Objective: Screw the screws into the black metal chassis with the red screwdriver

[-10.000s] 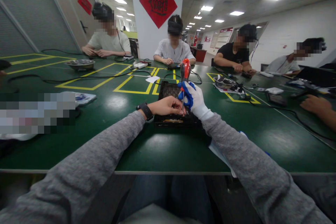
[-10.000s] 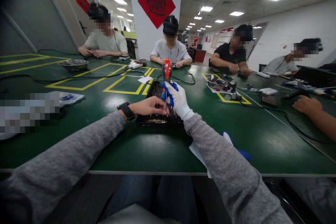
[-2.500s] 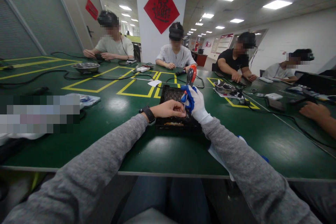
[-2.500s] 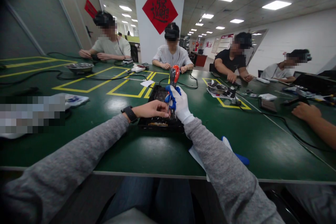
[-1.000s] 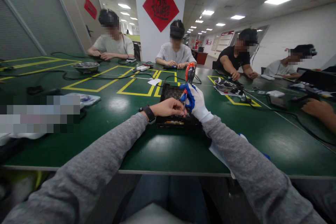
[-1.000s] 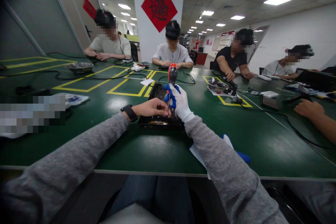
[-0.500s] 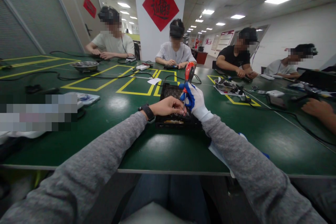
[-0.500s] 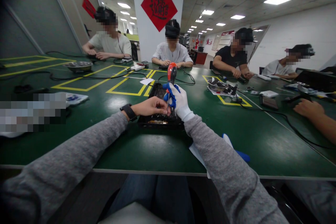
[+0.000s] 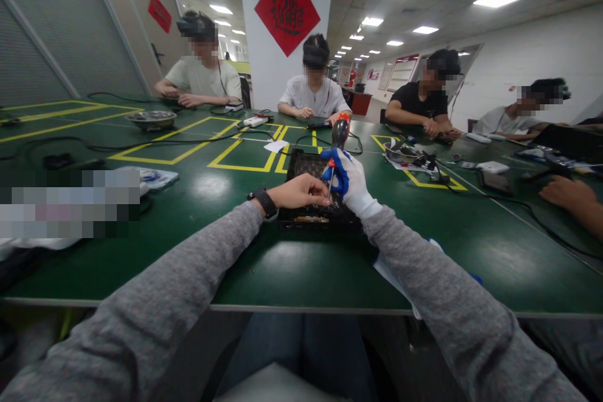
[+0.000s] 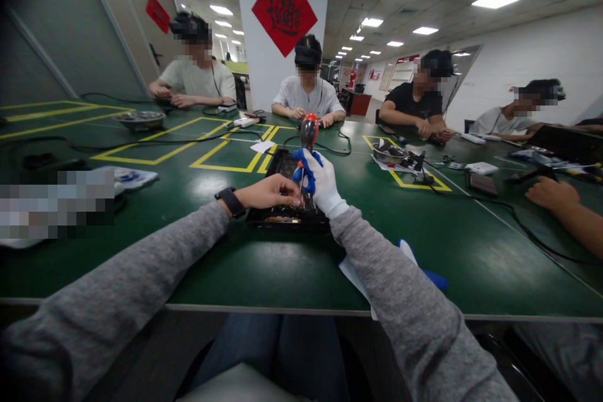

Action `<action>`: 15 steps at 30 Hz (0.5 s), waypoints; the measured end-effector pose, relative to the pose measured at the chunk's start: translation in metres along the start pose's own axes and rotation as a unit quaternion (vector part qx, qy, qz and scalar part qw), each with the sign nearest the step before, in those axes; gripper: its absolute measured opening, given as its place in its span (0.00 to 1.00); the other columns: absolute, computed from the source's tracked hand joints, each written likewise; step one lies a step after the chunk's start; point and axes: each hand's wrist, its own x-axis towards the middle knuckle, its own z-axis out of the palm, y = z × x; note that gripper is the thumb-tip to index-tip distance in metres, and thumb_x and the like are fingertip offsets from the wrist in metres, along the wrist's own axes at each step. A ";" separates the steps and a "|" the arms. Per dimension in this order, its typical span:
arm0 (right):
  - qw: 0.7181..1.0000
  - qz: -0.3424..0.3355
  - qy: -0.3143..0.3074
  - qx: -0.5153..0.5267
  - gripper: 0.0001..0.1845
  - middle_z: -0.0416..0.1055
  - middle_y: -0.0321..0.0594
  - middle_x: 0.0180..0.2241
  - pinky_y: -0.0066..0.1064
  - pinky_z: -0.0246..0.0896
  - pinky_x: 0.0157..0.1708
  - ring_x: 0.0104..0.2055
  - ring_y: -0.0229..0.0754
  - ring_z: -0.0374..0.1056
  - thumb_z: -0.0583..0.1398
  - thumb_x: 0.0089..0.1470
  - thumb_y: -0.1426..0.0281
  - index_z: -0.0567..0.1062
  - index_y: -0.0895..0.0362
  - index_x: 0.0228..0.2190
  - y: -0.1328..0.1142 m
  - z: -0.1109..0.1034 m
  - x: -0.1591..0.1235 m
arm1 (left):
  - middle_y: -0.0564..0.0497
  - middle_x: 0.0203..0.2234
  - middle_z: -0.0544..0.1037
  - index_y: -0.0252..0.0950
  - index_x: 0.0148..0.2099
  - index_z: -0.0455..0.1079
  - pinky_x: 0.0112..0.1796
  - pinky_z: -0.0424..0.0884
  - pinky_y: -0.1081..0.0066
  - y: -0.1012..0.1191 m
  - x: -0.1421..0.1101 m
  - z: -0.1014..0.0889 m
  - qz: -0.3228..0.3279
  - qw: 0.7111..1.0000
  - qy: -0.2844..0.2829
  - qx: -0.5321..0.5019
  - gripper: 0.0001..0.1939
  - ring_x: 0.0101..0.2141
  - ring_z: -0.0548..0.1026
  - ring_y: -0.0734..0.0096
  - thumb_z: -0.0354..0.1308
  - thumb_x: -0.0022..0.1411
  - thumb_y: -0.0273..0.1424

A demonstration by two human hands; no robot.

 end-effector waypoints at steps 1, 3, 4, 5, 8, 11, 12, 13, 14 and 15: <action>1.000 0.000 0.000 0.002 0.24 0.63 0.31 0.16 0.21 0.43 0.12 0.13 0.26 0.53 0.58 0.45 0.51 0.72 0.60 0.35 0.000 0.000 0.000 | 0.45 0.31 0.77 0.28 0.35 0.73 0.38 0.67 0.72 0.001 0.000 0.000 0.006 1.000 -0.009 -0.005 0.15 0.33 0.72 0.71 0.59 0.53 0.37; 1.000 0.003 0.001 0.001 0.24 0.63 0.31 0.16 0.21 0.43 0.11 0.13 0.26 0.53 0.59 0.45 0.52 0.72 0.60 0.34 0.000 0.001 0.000 | 0.44 0.33 0.77 0.28 0.36 0.73 0.40 0.67 0.72 0.002 0.000 -0.001 0.019 0.999 -0.025 -0.017 0.15 0.35 0.73 0.70 0.58 0.55 0.36; 1.000 0.005 0.003 -0.002 0.24 0.63 0.31 0.16 0.21 0.43 0.11 0.13 0.26 0.53 0.59 0.45 0.52 0.72 0.60 0.34 -0.001 0.001 0.000 | 0.43 0.34 0.77 0.28 0.36 0.73 0.40 0.67 0.72 0.002 0.000 -0.001 0.022 0.999 -0.031 -0.022 0.14 0.36 0.73 0.70 0.57 0.55 0.36; 1.000 0.006 0.005 -0.003 0.24 0.63 0.31 0.16 0.21 0.43 0.11 0.13 0.26 0.52 0.59 0.45 0.53 0.73 0.60 0.34 -0.001 0.001 0.000 | 0.43 0.34 0.77 0.28 0.37 0.73 0.41 0.67 0.72 0.002 0.000 -0.001 0.024 0.999 -0.035 -0.025 0.14 0.36 0.73 0.70 0.57 0.56 0.35; 1.000 0.001 0.010 -0.001 0.23 0.63 0.31 0.16 0.21 0.44 0.11 0.13 0.26 0.53 0.59 0.45 0.53 0.73 0.60 0.34 0.000 0.001 0.000 | 0.43 0.34 0.77 0.28 0.37 0.73 0.41 0.67 0.72 0.001 0.000 -0.001 0.019 0.999 -0.040 -0.030 0.14 0.36 0.73 0.70 0.57 0.56 0.35; 1.000 -0.002 0.009 0.005 0.23 0.63 0.31 0.16 0.21 0.43 0.11 0.13 0.26 0.53 0.58 0.46 0.53 0.73 0.60 0.34 0.001 0.000 0.001 | 0.43 0.35 0.77 0.28 0.37 0.73 0.43 0.66 0.71 0.001 0.000 -0.001 0.023 0.998 -0.045 -0.036 0.13 0.37 0.73 0.70 0.56 0.57 0.34; 1.000 -0.002 0.007 0.006 0.23 0.63 0.31 0.15 0.21 0.42 0.11 0.13 0.26 0.53 0.58 0.46 0.53 0.73 0.60 0.34 0.001 0.000 0.001 | 0.43 0.35 0.77 0.28 0.38 0.73 0.43 0.66 0.71 0.001 0.000 -0.001 0.024 0.998 -0.046 -0.038 0.13 0.38 0.73 0.70 0.56 0.57 0.34; 1.000 -0.002 0.007 0.005 0.22 0.63 0.31 0.16 0.21 0.42 0.11 0.12 0.26 0.53 0.58 0.47 0.53 0.73 0.60 0.34 0.001 0.000 0.002 | 0.43 0.36 0.77 0.28 0.38 0.73 0.43 0.66 0.72 0.001 0.000 -0.001 0.023 0.998 -0.047 -0.042 0.13 0.38 0.73 0.70 0.56 0.57 0.34; 1.000 -0.002 0.007 0.004 0.22 0.63 0.31 0.16 0.21 0.42 0.11 0.13 0.27 0.53 0.58 0.47 0.53 0.73 0.60 0.34 0.001 -0.001 0.002 | 0.43 0.36 0.77 0.28 0.38 0.73 0.43 0.66 0.72 0.001 0.000 -0.001 0.020 0.998 -0.048 -0.047 0.13 0.38 0.73 0.70 0.56 0.57 0.34; 1.000 -0.004 0.009 0.004 0.22 0.63 0.31 0.16 0.21 0.43 0.11 0.13 0.27 0.53 0.58 0.46 0.53 0.72 0.59 0.34 0.001 -0.001 0.002 | 0.44 0.36 0.77 0.29 0.38 0.73 0.43 0.66 0.72 0.001 0.001 -0.001 0.016 0.997 -0.046 -0.052 0.13 0.38 0.73 0.70 0.56 0.57 0.34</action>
